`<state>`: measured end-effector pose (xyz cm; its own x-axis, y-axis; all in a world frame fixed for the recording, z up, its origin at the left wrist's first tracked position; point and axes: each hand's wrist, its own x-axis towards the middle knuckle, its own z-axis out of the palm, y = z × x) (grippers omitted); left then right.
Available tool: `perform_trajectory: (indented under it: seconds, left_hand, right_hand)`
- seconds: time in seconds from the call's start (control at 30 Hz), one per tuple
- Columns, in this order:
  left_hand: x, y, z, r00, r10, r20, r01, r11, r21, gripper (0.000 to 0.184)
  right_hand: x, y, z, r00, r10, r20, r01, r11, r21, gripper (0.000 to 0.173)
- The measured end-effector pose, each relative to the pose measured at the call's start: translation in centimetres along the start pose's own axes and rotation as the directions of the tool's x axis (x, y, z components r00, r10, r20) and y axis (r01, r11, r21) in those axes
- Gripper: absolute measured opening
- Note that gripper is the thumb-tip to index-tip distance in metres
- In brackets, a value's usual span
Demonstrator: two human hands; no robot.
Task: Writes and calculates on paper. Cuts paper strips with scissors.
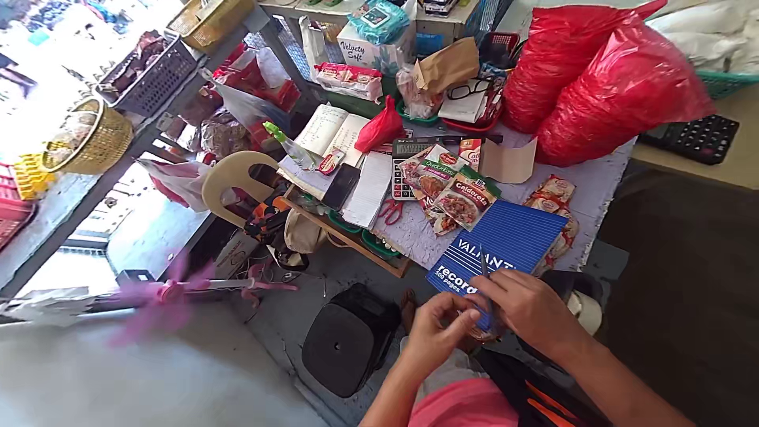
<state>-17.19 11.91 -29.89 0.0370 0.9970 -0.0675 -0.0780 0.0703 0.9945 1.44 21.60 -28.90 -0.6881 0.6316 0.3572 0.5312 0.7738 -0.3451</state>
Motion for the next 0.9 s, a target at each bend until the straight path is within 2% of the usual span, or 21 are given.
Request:
perform_trajectory:
  seconds: [0.03, 0.1, 0.2, 0.27, 0.4, 0.53, 0.7, 0.9]
  left_hand:
    - [0.5, -0.3, -1.8, 0.999, 0.041, -0.023, -0.04, 0.997, 0.061, 0.022]
    - [1.8, -1.0, -6.0, 0.987, 0.089, -0.136, -0.062, 0.98, 0.19, 0.022]
    - [4.4, -2.5, -13.9, 0.926, 0.092, -0.366, 0.055, 0.926, 0.373, 0.026]
    - [6.4, -4.0, -18.9, 0.874, 0.101, -0.476, 0.145, 0.88, 0.452, 0.028]
    - [10.7, -6.7, -25.4, 0.834, 0.083, -0.546, 0.278, 0.791, 0.545, 0.026]
    - [13.3, -8.8, -27.5, 0.844, 0.029, -0.535, 0.326, 0.765, 0.556, 0.027]
    - [13.2, -10.8, -27.8, 0.841, -0.073, -0.536, 0.365, 0.808, 0.463, 0.038]
    - [12.2, -12.0, -27.8, 0.833, -0.104, -0.543, 0.334, 0.877, 0.345, 0.041]
  right_hand:
    - [0.2, -0.1, 0.1, 0.998, 0.057, -0.013, -0.057, 0.998, 0.022, 0.043]
    - [0.4, -0.4, 0.2, 0.984, 0.175, -0.02, -0.172, 0.978, 0.115, 0.049]
    - [0.8, -1.1, 0.5, 0.952, 0.306, -0.011, -0.288, 0.908, 0.303, 0.057]
    - [1.1, -1.7, 1.1, 0.935, 0.353, -0.022, -0.322, 0.876, 0.359, 0.059]
    - [2.6, -3.4, 3.0, 0.909, 0.409, -0.08, -0.347, 0.849, 0.4, 0.054]
    - [5.1, -4.6, 5.5, 0.887, 0.456, -0.074, -0.366, 0.792, 0.489, 0.056]
    - [8.6, -5.1, 9.9, 0.895, 0.444, -0.038, -0.351, 0.756, 0.553, 0.048]
    - [12.7, -6.1, 15.6, 0.85, 0.524, 0.055, -0.402, 0.577, 0.711, 0.03]
